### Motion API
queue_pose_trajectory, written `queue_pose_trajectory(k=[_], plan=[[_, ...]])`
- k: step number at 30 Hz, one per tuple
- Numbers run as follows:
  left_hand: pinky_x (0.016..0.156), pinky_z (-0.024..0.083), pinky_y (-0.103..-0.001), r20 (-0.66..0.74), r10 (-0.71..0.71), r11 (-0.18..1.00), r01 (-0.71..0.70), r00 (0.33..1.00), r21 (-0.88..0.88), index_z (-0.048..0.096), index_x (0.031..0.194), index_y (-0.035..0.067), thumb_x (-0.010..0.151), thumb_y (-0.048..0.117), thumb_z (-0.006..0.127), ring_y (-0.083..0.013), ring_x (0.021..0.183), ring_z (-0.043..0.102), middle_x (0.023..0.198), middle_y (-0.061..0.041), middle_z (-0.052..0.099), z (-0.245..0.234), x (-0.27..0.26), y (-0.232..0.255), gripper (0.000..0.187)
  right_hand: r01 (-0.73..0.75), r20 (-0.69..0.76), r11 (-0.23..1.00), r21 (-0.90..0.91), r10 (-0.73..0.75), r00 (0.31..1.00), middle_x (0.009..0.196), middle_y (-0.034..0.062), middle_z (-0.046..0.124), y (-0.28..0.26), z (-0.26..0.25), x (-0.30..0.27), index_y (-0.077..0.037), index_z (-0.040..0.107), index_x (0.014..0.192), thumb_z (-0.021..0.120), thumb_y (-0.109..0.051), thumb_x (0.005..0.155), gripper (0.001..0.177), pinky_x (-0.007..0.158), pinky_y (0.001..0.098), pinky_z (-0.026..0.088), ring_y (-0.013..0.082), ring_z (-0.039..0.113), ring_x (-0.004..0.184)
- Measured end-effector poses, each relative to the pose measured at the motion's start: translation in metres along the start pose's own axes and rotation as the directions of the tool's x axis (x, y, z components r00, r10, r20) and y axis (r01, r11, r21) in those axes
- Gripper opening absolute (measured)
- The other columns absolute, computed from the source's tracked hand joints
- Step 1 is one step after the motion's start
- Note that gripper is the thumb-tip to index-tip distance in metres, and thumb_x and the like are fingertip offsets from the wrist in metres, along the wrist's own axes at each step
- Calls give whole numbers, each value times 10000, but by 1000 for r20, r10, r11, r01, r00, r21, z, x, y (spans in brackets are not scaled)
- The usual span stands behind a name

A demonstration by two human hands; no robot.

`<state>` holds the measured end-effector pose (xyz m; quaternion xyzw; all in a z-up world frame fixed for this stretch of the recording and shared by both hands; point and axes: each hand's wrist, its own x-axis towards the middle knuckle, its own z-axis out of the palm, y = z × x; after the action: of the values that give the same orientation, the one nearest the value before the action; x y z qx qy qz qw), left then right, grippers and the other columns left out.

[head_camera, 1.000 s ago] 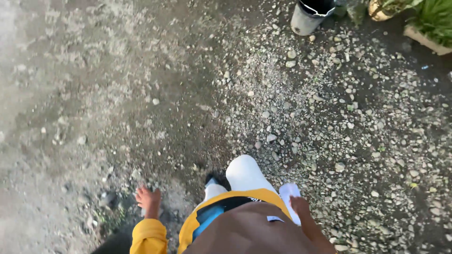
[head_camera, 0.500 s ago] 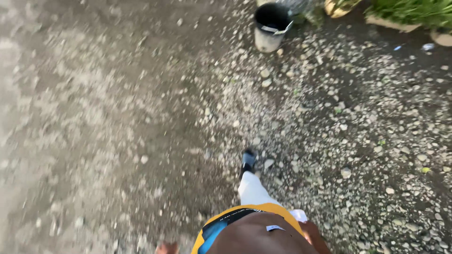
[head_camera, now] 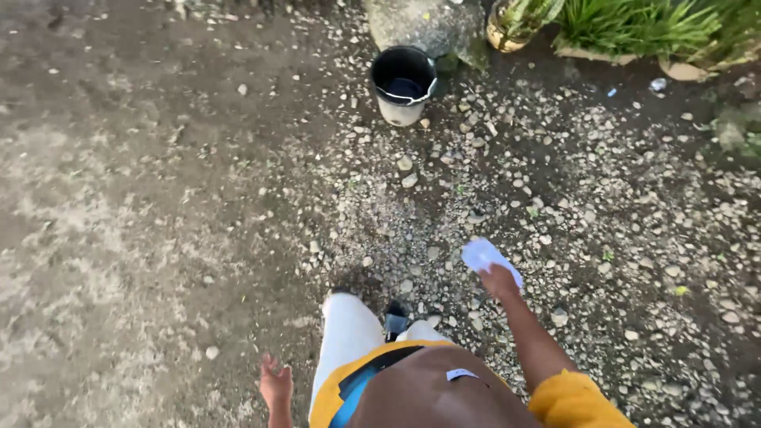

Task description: Watering potted plants outdoors using a cup and a bucket of water.

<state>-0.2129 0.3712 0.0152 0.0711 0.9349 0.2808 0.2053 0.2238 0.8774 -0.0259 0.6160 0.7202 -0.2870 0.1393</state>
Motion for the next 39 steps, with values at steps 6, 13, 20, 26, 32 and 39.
queue_pose_trajectory(k=[6,13,20,26,32,39], plan=[[763,584,-398,202,-204,964,160,958,212,599,1369,137,692,225,775,-316,928,761,1061,-90,804,30,44,-6,705,41,37,999,-30,-40,999,1210,181,704,-117,-13,37,-98,678,1241,536,-496,909,538,903,489,529,403,667,1028],[996,574,-477,185,-574,788,476,798,391,597,1443,160,635,387,895,-395,1255,646,1361,-226,671,11,179,81,891,102,55,981,-166,-94,994,1061,212,730,-65,71,103,-55,732,1016,478,-649,877,661,892,518,523,453,662,983],[623,522,-476,198,42,945,-103,979,311,536,1455,151,822,357,637,-363,720,650,899,-170,706,-8,429,247,674,-417,214,852,317,364,907,660,127,682,-140,25,114,-17,711,761,424,-419,1012,555,612,380,514,257,611,580],[1068,498,-562,221,153,986,-163,963,28,383,1577,78,956,115,631,-445,1279,576,1432,-266,555,-1,534,458,669,-127,222,977,-170,164,961,1341,227,688,-182,-16,258,-135,626,1344,258,-631,1017,699,1065,519,512,410,663,1243],[1057,498,-558,333,261,960,-280,906,11,509,1490,99,981,187,535,-419,1257,591,1438,-198,577,58,502,526,517,15,116,998,-59,-8,993,1114,298,708,-331,-161,382,17,675,1088,340,-396,987,541,977,543,536,477,671,1120],[1174,415,-543,564,-121,983,18,817,185,409,1567,104,973,333,633,-422,1414,484,1525,-246,503,145,420,419,675,147,187,984,-105,-125,974,1066,250,706,-442,-234,595,-9,669,1039,375,-378,1019,472,915,577,580,445,694,1075]])
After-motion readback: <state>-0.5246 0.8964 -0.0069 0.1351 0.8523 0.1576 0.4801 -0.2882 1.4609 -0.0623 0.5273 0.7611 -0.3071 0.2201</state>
